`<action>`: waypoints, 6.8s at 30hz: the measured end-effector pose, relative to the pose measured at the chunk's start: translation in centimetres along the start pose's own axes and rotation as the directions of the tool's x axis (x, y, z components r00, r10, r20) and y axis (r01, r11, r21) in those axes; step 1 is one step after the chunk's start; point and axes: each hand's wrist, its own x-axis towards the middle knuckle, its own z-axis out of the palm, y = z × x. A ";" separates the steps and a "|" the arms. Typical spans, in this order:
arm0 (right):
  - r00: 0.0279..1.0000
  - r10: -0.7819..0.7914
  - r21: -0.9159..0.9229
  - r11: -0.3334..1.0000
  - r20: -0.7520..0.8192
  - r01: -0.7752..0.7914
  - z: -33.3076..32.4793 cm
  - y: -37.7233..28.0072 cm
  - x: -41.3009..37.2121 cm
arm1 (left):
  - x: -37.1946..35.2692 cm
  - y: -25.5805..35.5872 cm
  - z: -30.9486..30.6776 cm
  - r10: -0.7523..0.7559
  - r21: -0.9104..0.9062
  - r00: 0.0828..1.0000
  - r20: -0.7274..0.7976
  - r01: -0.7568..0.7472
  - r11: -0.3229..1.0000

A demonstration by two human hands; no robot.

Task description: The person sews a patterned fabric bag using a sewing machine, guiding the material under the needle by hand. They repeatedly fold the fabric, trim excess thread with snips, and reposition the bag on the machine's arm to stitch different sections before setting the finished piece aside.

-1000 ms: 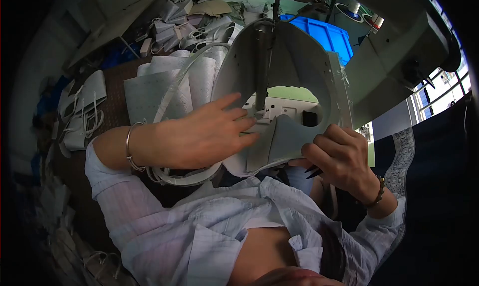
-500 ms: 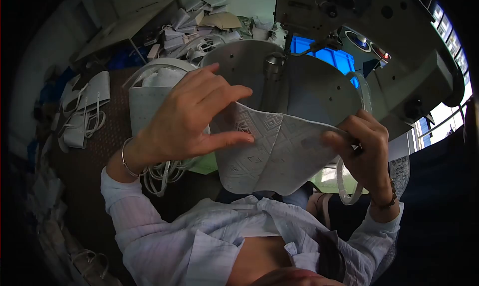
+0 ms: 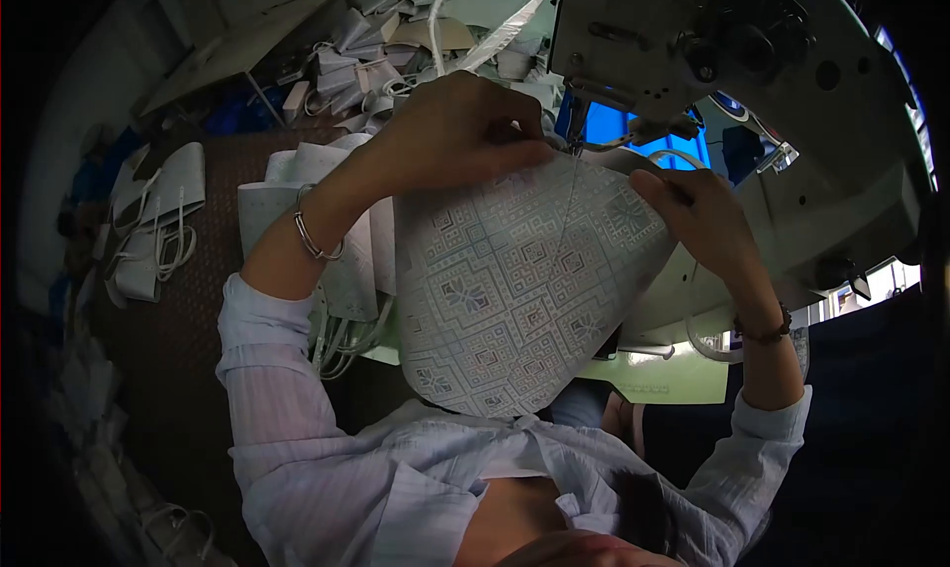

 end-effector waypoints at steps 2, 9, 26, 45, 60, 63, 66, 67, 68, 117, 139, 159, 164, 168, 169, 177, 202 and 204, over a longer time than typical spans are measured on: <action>0.990 0.097 -0.090 0.992 0.102 -0.087 0.1 -0.2 0.4 | 0.0 -0.3 0.0 0.068 -0.017 0.997 -0.024 -0.069 0.997; 0.998 0.045 -0.054 0.998 0.045 -0.043 0.4 0.1 0.7 | 0.3 -0.7 0.1 0.148 -0.067 0.987 -0.058 -0.152 0.986; 0.995 0.060 0.136 0.988 0.086 -0.071 0.8 1.4 0.8 | 0.8 -1.6 0.5 0.036 -0.190 0.999 -0.001 -0.036 0.981; 0.634 -0.621 0.048 0.696 -0.461 0.716 10.2 0.3 -12.6 | 2.5 -2.6 1.0 0.029 -0.163 0.999 0.038 -0.023 0.986; 0.573 -0.680 0.148 0.577 -0.458 0.803 14.7 0.0 -15.2 | 3.5 -2.5 0.4 0.024 -0.133 0.999 0.026 -0.020 0.991; 0.581 -0.708 0.157 0.572 -0.401 0.805 13.7 0.2 -14.8 | 3.5 -1.5 -0.5 -0.050 -0.054 0.996 0.068 0.054 0.997; 0.572 -0.709 0.109 0.585 -0.414 0.804 13.0 -0.2 -14.7 | 3.7 -2.4 0.1 -0.049 -0.006 0.998 -0.030 0.049 0.999; 0.584 -0.700 0.117 0.595 -0.411 0.795 12.9 -0.3 -14.6 | 3.5 -2.5 0.4 -0.046 -0.007 0.998 -0.030 0.046 0.999; 0.594 -0.693 0.123 0.603 -0.407 0.788 12.7 -0.3 -14.5 | 3.1 -2.5 0.6 -0.071 -0.034 0.991 -0.114 0.068 0.997; 0.638 -0.686 0.022 0.675 -0.351 0.737 6.5 -0.8 -8.4 | -8.4 1.5 3.6 0.663 0.122 0.690 -0.291 -0.660 0.741; 0.714 -0.606 0.006 0.761 -0.351 0.648 5.6 -0.1 -5.1 | -4.8 0.0 3.2 0.703 0.181 0.643 -0.303 -0.686 0.705; 0.739 -0.573 -0.024 0.796 -0.355 0.605 4.5 0.5 -1.9 | -2.0 -1.7 2.7 0.693 0.232 0.672 -0.261 -0.653 0.721; 0.741 -0.569 -0.007 0.795 -0.356 0.607 4.5 0.8 -1.0 | -1.2 -2.0 2.4 0.690 0.217 0.677 -0.255 -0.655 0.724; 0.733 -0.577 -0.031 0.793 -0.362 0.609 4.5 1.1 -0.4 | -0.4 -2.4 2.5 0.698 0.222 0.667 -0.262 -0.662 0.716; 0.742 -0.561 -0.008 0.799 -0.368 0.601 4.5 1.1 -0.4 | -0.3 -2.5 2.4 0.702 0.233 0.664 -0.259 -0.662 0.712; 0.761 -0.513 0.018 0.825 -0.397 0.565 4.9 1.8 0.8 | 0.8 -3.7 3.1 0.669 0.226 0.688 -0.280 -0.630 0.743; 0.813 -0.460 0.093 0.848 -0.357 0.521 6.0 2.8 1.6 | 1.4 -4.4 4.0 0.557 0.103 0.763 -0.329 -0.557 0.824; 0.816 -0.477 0.067 0.849 -0.326 0.523 6.0 2.8 1.4 | 1.3 -4.5 4.0 0.553 0.108 0.767 -0.324 -0.551 0.827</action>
